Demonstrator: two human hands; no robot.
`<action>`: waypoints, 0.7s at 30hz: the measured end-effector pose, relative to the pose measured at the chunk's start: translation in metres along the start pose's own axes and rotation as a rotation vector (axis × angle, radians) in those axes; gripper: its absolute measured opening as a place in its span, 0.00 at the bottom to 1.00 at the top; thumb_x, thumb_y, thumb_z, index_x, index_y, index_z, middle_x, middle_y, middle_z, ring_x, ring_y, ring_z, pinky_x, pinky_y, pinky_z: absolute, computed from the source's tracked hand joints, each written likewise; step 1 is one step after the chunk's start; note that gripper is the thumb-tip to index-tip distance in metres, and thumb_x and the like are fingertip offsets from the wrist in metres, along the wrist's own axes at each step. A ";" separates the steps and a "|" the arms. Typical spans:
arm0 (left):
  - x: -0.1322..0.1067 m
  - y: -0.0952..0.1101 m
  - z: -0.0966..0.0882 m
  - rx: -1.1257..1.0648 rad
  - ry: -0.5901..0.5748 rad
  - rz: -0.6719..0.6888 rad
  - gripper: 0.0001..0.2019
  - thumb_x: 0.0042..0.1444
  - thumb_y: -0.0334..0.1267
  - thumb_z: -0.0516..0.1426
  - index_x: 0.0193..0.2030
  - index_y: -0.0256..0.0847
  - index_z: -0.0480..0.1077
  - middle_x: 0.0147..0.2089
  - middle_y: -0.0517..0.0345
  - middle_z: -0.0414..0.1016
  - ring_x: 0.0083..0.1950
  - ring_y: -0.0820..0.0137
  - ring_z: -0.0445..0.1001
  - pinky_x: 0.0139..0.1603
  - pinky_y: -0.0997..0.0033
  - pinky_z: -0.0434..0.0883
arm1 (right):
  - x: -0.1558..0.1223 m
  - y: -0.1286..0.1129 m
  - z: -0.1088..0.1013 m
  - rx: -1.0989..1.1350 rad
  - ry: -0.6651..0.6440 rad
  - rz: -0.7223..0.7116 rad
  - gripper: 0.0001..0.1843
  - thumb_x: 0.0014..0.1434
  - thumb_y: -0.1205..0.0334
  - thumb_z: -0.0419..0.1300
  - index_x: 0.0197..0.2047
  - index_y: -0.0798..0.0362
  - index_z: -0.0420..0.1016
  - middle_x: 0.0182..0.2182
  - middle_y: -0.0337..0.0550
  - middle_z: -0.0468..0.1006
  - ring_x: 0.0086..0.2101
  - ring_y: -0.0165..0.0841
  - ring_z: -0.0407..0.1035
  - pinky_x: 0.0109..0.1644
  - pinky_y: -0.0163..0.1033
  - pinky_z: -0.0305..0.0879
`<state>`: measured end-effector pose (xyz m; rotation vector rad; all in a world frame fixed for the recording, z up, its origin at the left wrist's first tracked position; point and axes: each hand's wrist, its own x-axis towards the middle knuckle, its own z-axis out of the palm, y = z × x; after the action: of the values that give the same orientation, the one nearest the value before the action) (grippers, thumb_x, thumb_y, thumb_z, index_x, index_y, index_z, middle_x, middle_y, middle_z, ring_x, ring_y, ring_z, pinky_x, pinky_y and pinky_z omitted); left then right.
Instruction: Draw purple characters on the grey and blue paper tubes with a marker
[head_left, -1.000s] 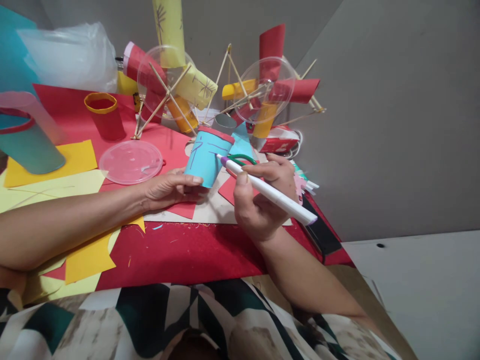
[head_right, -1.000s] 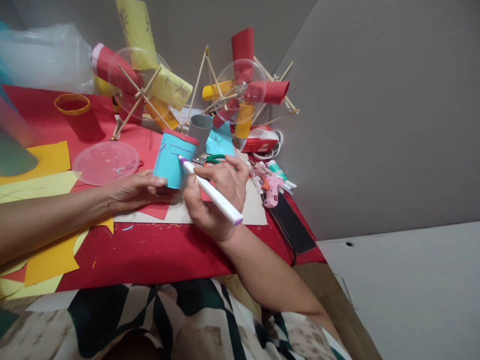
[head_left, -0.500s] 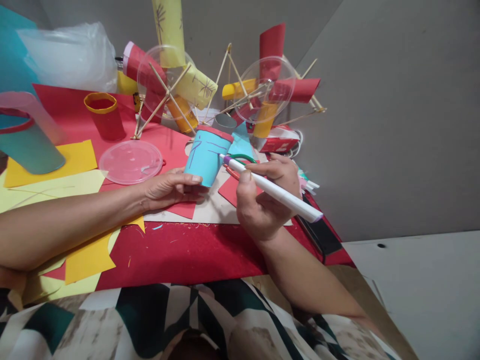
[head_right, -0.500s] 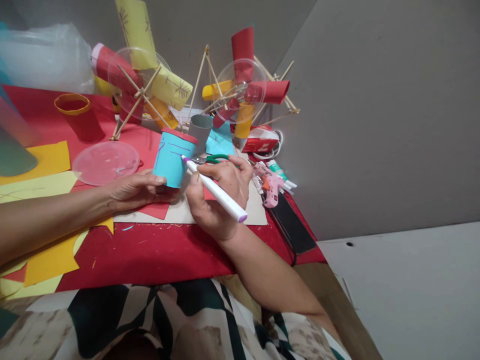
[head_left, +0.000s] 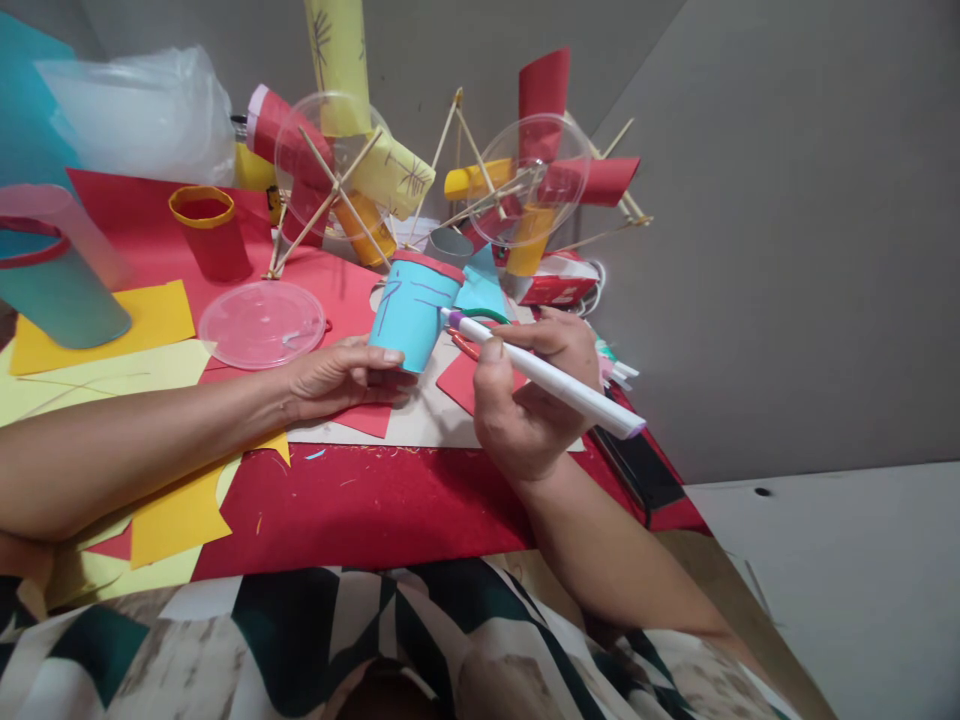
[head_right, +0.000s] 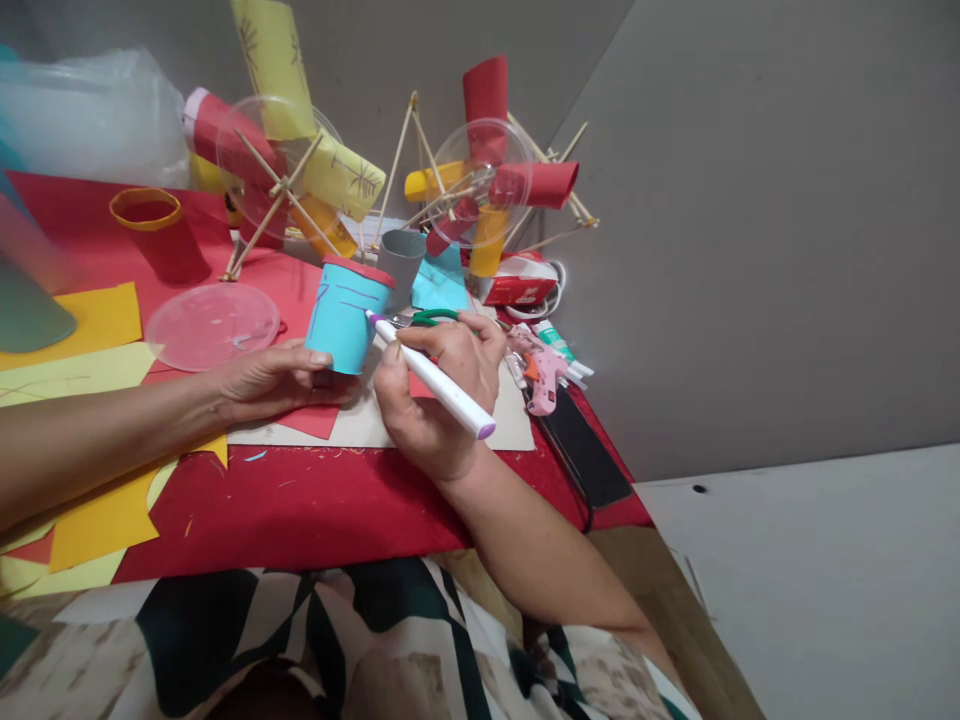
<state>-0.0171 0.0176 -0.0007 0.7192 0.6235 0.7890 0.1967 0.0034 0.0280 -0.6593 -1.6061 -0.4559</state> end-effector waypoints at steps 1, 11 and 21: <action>0.001 -0.001 -0.001 -0.004 -0.004 0.001 0.18 0.46 0.40 0.79 0.33 0.37 0.77 0.39 0.54 0.84 0.47 0.63 0.82 0.63 0.51 0.75 | 0.000 0.000 0.000 0.003 0.001 0.000 0.03 0.67 0.65 0.62 0.42 0.46 0.74 0.30 0.33 0.80 0.31 0.35 0.77 0.46 0.50 0.73; 0.002 -0.001 0.000 0.014 -0.002 0.033 0.22 0.43 0.41 0.80 0.24 0.38 0.71 0.33 0.57 0.80 0.45 0.63 0.81 0.62 0.52 0.75 | 0.000 -0.007 -0.005 0.088 -0.037 -0.015 0.04 0.67 0.65 0.61 0.44 0.47 0.73 0.30 0.32 0.81 0.28 0.32 0.76 0.53 0.52 0.73; 0.003 -0.004 0.005 0.086 -0.070 0.084 0.16 0.48 0.40 0.78 0.38 0.40 0.79 0.36 0.58 0.78 0.39 0.68 0.76 0.54 0.58 0.75 | -0.005 -0.017 0.002 0.072 -0.160 -0.052 0.09 0.68 0.69 0.61 0.48 0.46 0.71 0.31 0.32 0.82 0.30 0.32 0.78 0.57 0.47 0.70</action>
<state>-0.0100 0.0164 -0.0016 0.8525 0.5689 0.8151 0.1846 -0.0095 0.0242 -0.6131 -1.7856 -0.3889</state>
